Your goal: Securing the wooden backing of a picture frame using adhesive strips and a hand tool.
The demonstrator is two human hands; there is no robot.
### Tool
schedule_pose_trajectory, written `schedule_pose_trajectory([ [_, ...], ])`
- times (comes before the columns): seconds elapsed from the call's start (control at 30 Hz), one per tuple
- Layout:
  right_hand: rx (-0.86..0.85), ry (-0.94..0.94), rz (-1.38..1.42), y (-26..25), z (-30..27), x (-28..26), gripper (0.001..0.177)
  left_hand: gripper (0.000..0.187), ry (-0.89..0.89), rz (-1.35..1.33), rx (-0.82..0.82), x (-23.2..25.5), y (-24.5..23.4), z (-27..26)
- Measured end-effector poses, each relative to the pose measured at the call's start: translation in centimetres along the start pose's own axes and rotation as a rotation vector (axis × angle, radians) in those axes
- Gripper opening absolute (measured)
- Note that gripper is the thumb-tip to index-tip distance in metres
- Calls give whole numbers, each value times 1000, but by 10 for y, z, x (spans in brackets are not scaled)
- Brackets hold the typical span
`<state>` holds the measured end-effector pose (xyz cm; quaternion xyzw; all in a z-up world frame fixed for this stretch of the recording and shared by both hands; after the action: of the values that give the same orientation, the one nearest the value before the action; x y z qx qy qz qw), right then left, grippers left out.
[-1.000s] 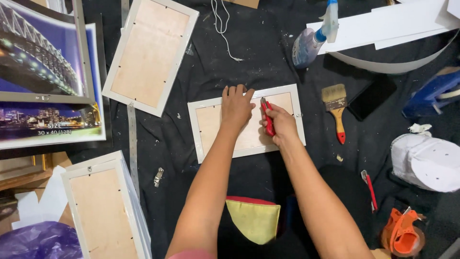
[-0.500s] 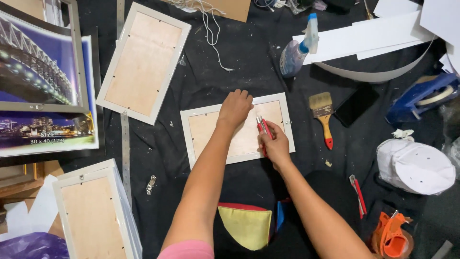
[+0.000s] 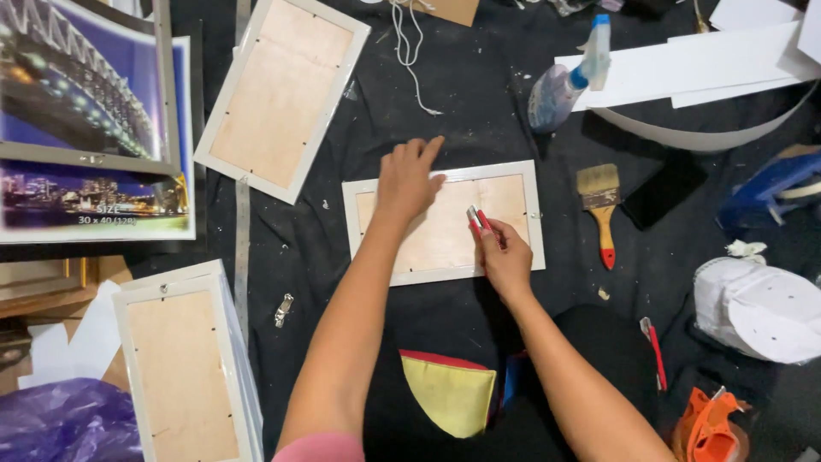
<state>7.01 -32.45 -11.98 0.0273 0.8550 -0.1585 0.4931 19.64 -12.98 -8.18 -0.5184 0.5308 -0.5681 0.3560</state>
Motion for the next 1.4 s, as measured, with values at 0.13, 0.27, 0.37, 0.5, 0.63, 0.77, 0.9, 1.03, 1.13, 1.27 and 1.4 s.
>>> schedule_pose_trajectory([
  [0.13,-47,6,23,48,-14,-11,31,45,-175,-16,-20,-66,-8,-43],
  [0.27,-153,65,123,112,-25,-39,31,42,-258,-149,-43,-87,7,-63],
  [0.37,-142,64,94,136,-27,-39,27,37,-249,-139,-19,-92,29,-66],
  [0.5,-89,57,90,152,-23,-36,25,29,-237,-141,44,-97,47,-58],
  [0.63,-61,80,60,154,-22,-44,26,28,-250,-153,30,-99,51,-56],
  [0.77,-70,385,545,151,-1,-39,28,28,-240,-134,36,-99,54,-56],
  [0.9,-142,478,554,138,-1,-54,29,32,-172,-93,31,-98,49,-55],
  [1.03,-97,309,262,106,-15,-39,33,31,-110,-95,33,-92,41,-54],
  [1.13,-89,153,56,84,-20,-24,44,26,-95,-38,73,-93,50,-48],
  [1.27,-149,55,-93,74,-30,-20,46,22,-70,-41,118,-93,52,-46],
  [1.4,-218,-22,-229,79,-37,-34,47,26,-131,-104,99,-93,38,-49],
])
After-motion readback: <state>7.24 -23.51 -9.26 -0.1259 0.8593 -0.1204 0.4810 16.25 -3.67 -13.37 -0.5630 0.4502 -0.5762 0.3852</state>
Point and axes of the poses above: each hand's wrist, its own z-axis towards the middle knuckle, its own y-axis out of the palm, x = y × z, the point moved 3 cm from there along z, towards the middle knuckle, and after that the axes turned 9 degrees about z, right-handed, at the moved point
